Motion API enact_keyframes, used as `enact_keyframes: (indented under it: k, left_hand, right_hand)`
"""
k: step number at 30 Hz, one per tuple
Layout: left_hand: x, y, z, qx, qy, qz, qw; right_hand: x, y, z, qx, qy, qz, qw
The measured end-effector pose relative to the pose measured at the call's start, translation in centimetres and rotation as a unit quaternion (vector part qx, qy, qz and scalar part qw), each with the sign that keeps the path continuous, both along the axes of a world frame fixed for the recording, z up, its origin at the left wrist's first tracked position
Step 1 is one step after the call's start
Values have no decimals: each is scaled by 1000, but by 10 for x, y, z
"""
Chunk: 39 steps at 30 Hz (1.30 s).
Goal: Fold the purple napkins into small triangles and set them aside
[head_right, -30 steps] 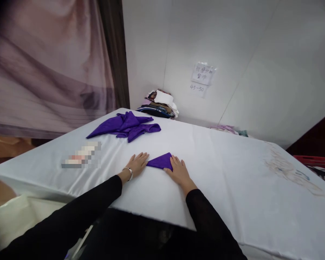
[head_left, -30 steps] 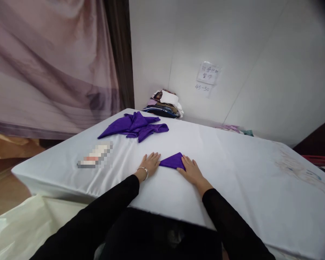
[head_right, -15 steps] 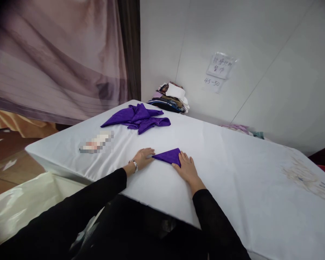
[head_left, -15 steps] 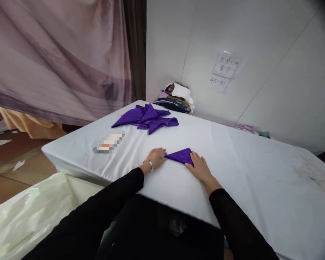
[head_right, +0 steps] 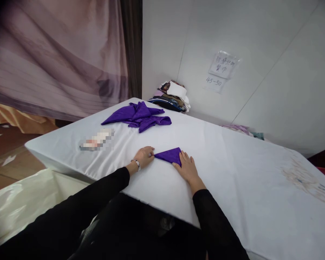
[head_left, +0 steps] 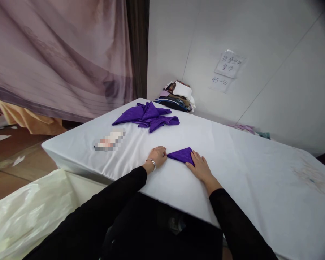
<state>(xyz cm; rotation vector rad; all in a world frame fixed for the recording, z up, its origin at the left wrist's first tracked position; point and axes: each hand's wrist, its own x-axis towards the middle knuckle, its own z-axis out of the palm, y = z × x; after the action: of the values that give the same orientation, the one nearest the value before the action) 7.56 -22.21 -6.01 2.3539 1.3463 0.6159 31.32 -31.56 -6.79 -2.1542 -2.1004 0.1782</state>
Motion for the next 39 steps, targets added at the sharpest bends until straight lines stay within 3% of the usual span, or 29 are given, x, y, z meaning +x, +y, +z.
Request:
enact_keyframes:
  k: [10,13,18,22,27,39]
  left_hand:
    - [-3,-1,-1,5,10,29,1000]
    - [7,1,3,10,-5,33,999]
    - [61,-1,18,45,0,-103,994]
    - [97,-2,12,31,83,-212,973]
    - [103,1,-4,15,130,-224,966]
    - [101,-1,-12,34,125,-223,966]
  right_hand:
    - [0,2,-1,0,6,0,1000]
    - [-1,1,0,-4,12,0,1000]
    - [-2,1,3,-7,14,-5,1000]
    - [-1,1,1,-3,13,-2,1000]
    - [2,1,-6,4,-4,6,1000]
    - [23,-18,-34,52,-49,27,997]
